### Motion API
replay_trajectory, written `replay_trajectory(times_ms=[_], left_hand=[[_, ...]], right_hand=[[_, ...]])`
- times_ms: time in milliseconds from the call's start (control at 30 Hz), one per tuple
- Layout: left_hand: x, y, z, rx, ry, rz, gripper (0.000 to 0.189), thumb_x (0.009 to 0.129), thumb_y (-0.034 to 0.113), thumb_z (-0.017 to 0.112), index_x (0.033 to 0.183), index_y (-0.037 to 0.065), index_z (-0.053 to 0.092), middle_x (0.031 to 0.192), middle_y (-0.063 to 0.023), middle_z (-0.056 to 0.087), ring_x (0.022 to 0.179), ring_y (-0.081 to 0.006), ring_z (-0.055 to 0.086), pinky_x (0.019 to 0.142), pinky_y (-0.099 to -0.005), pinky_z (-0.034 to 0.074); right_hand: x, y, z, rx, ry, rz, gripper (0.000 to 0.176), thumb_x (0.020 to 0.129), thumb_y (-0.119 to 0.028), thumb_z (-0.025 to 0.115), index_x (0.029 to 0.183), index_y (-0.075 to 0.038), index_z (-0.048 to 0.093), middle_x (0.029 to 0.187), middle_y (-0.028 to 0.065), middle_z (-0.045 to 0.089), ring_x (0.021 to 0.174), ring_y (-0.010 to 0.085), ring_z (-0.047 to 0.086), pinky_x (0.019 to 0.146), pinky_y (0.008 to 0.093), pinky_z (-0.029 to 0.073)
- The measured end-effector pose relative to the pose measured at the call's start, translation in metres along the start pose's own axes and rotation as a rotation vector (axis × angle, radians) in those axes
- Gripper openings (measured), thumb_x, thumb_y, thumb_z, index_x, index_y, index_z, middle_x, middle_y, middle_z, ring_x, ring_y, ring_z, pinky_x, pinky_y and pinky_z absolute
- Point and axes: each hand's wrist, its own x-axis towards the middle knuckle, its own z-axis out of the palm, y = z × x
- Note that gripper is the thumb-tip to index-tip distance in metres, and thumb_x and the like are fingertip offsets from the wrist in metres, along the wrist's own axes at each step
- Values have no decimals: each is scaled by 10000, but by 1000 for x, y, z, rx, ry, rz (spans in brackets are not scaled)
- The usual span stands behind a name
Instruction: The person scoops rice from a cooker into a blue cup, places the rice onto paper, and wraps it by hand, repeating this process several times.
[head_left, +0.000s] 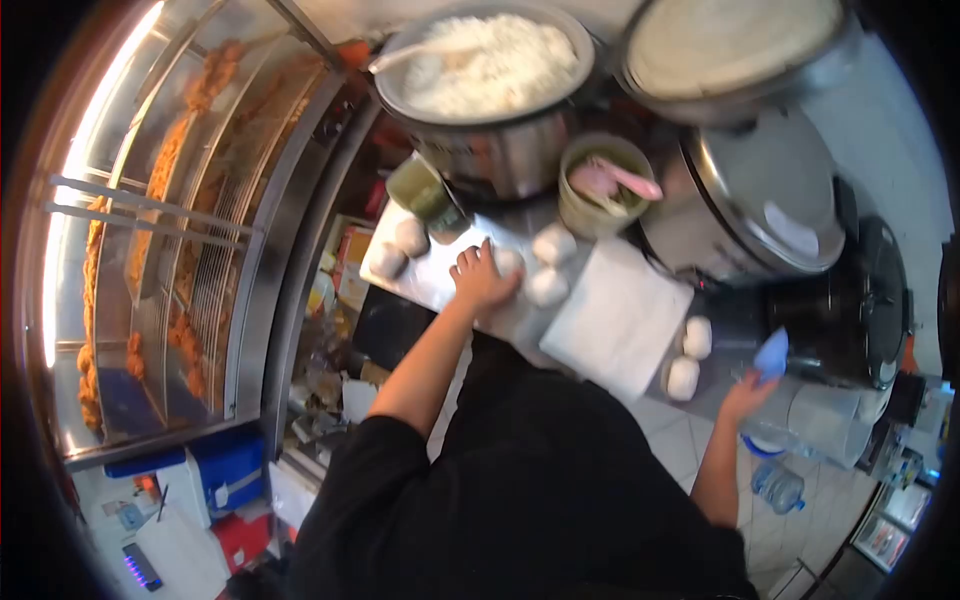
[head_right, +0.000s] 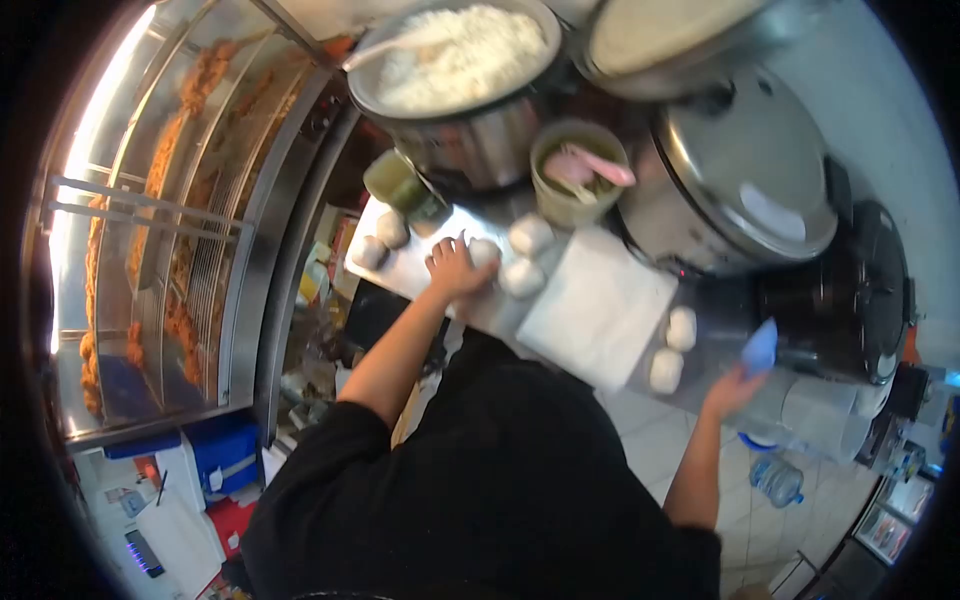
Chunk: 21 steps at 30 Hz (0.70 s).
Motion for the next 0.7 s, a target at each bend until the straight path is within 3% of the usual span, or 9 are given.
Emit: replay_trajectory(times_ms=[67,167,233,267,300,333,400,533,700], left_hand=[[-3,-15,-45,-260,180,244,978,831,607,757,1573,85,391,1372,-246,485,1326,-431,436,1102,-562,332],[24,-22,-194,-481,490,601,523,804,137,825,1280,49,625,1217,-209,579,1174,-402,544,1032,-476,434],[84,-29,-284,-395,700,777,335,839,26,720,1164,17,640,1157,-181,605,1081,-385,564,930,-489,471],[115,-24,-315,-245,771,698,290,877,69,699,1159,18,654,1129,-169,606,1066,-374,567,894,-500,471],[151,-18,-340,-55,812,711,283,917,156,685,1167,25,669,1112,-171,598,1063,-374,567,895,-487,467],[185,-13,-353,142,799,721,312,944,231,664,1185,36,691,1190,-181,614,1112,-369,573,922,-463,463],[252,-6,-357,571,514,687,401,976,271,651,1295,28,657,1245,-185,628,1183,-395,575,992,-497,462],[302,-15,-361,848,266,748,341,999,273,633,1223,19,672,1302,-171,633,1245,-382,562,1014,-493,451],[245,-64,-384,-238,357,651,226,1006,208,616,1053,-1,543,951,-276,707,934,-485,676,806,-579,521]], right_hand=[[-48,-63,-29,313,-12,179,590,1051,-104,564,1588,29,359,1467,213,561,1319,305,586,1071,378,493],[-129,-141,-34,189,-152,126,503,1057,-101,536,1528,35,427,1400,190,600,1304,264,593,1051,341,485],[-148,-233,-2,284,-420,-401,529,1024,-78,572,1520,55,445,1426,177,608,1262,302,626,1087,357,469],[-151,-309,18,810,-694,100,579,990,-71,603,1524,83,439,1452,205,603,1326,303,604,1143,365,424],[-139,-368,23,60,-625,-538,616,972,-66,603,1551,56,430,1405,256,627,1325,354,613,1126,380,439],[-123,-415,36,-65,-804,-532,648,952,-77,625,1568,5,441,1345,283,639,1225,417,652,1037,411,508],[-96,-524,77,-4,-550,-1035,711,927,-26,628,1596,-184,448,1193,179,713,942,415,708,762,480,577],[-46,-649,139,-481,-627,-862,440,1047,-163,505,1485,-170,552,991,228,734,903,430,711,782,546,571],[-31,-677,225,-750,-716,-824,343,1043,-135,464,1320,-4,619,1037,234,755,987,410,739,844,514,596]])
